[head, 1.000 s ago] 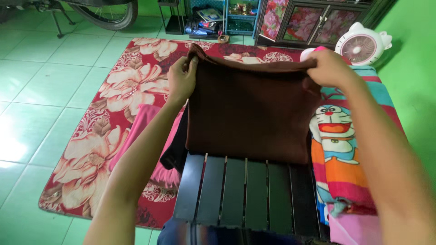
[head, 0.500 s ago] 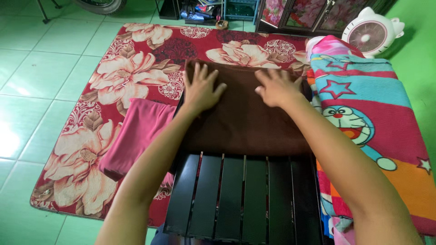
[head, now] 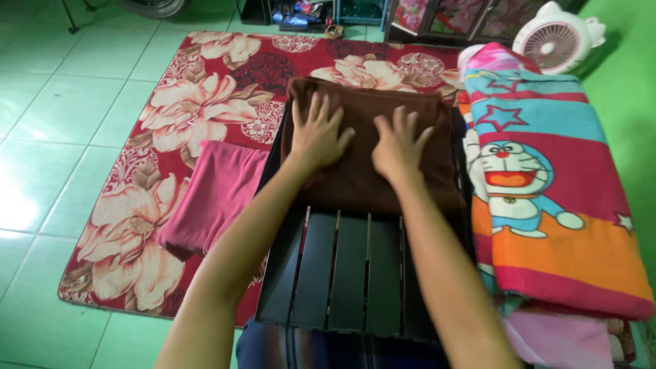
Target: The person folds a brown towel and a pink towel on a low slatted table, smoothing and aligning each before stacking them. The person handles the towels one at a time and places the folded items into a growing stack.
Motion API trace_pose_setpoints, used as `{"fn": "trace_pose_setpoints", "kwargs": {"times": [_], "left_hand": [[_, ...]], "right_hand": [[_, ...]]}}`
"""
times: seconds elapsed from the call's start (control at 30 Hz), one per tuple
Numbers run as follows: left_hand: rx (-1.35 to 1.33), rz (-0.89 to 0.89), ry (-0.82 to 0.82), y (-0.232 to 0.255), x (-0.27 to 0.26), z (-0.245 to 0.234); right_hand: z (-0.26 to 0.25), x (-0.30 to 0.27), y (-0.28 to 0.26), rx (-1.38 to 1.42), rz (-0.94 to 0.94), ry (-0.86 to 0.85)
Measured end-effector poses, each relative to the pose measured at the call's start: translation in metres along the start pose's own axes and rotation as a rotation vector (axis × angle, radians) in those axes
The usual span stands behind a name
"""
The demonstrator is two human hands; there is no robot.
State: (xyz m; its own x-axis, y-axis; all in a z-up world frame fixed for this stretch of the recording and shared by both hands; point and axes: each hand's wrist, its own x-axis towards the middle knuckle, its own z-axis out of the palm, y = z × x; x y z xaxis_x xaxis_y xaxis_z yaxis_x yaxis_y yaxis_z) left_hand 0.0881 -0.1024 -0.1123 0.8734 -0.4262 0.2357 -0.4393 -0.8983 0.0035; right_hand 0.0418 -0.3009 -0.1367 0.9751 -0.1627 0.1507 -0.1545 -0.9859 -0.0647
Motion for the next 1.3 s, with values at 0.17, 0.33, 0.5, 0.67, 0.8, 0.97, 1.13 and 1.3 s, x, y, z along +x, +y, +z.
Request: {"fn": "trace_pose_setpoints", "kwargs": {"times": [0.17,0.33,0.5,0.67,0.8,0.97,1.13,1.3], "left_hand": [[-0.225,-0.033,-0.026,0.022,-0.055,-0.017],[-0.215,-0.032,-0.006,0.036,-0.089,-0.032],[-0.213,0.007,0.036,0.045,-0.132,-0.044],[-0.221,0.023,0.08,0.054,-0.187,-0.057],[-0.223,0.008,0.047,0.055,-0.21,-0.074],[-0.245,-0.048,-0.031,0.051,-0.207,-0.082],[-0.234,-0.093,-0.017,0.053,-0.209,-0.083],[-0.238,-0.135,-0.004,0.056,-0.214,-0.087]], "right_hand": [[-0.014,-0.047,-0.002,0.246,-0.045,0.014],[-0.035,-0.086,0.005,0.211,-0.04,-0.003],[-0.048,-0.134,0.002,0.215,-0.033,-0.014],[-0.059,-0.192,-0.006,0.18,-0.068,-0.003],[-0.075,-0.222,-0.013,0.183,-0.059,-0.098],[-0.084,-0.221,0.006,0.161,-0.089,-0.126],[-0.081,-0.198,0.025,0.192,0.035,-0.157],[-0.065,-0.197,0.035,0.209,0.024,-0.141]]}}
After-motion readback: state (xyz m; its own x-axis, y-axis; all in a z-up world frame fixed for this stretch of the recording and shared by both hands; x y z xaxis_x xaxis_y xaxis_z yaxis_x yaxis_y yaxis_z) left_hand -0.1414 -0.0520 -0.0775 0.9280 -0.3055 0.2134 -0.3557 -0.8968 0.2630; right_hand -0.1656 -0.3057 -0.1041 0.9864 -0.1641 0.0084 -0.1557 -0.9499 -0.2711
